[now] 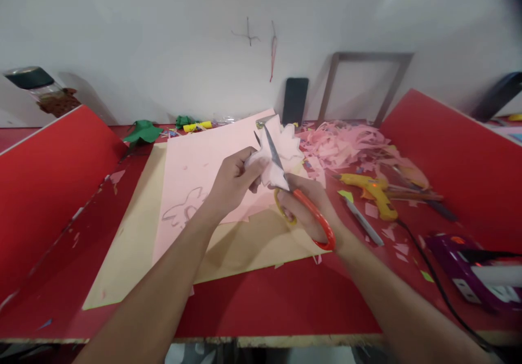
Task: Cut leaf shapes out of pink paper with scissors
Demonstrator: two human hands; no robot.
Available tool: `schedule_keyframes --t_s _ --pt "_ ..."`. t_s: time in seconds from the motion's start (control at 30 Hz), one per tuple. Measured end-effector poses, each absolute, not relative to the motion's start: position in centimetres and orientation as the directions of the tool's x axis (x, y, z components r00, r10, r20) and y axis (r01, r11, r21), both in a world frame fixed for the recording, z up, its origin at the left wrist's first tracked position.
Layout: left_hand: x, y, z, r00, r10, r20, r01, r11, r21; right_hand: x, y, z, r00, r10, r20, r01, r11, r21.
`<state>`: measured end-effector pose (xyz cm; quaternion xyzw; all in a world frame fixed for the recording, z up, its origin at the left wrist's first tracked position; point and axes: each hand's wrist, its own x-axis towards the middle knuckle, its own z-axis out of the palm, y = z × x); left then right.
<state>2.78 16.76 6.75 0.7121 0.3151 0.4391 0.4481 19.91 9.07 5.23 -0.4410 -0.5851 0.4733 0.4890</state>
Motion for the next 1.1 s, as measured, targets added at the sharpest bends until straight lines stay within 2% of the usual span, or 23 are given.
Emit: schedule_keyframes --t_s 0.23,0.47,0.77,1.1 --pt "2.8 16.7 6.7 0.418 0.846 0.332 0.039 -0.382 0.924 19.5 9.0 5.0 -0.099 0.979 0.181 0.015 0.183 -0.983" --pt "3.5 16.4 6.0 0.435 0.837 0.333 -0.096 -0.324 0.941 19.3 8.9 5.2 -0.096 0.969 0.229 0.043 0.234 -0.971" --pt "3.7 16.4 5.7 0.425 0.835 0.350 -0.103 -0.339 0.935 19.3 9.3 4.7 -0.078 0.970 0.230 0.016 0.232 -0.973" --pt "4.0 16.1 5.5 0.381 0.885 0.268 -0.043 -0.272 0.961 19.1 9.1 5.1 -0.047 0.989 0.143 0.040 0.145 -0.989"
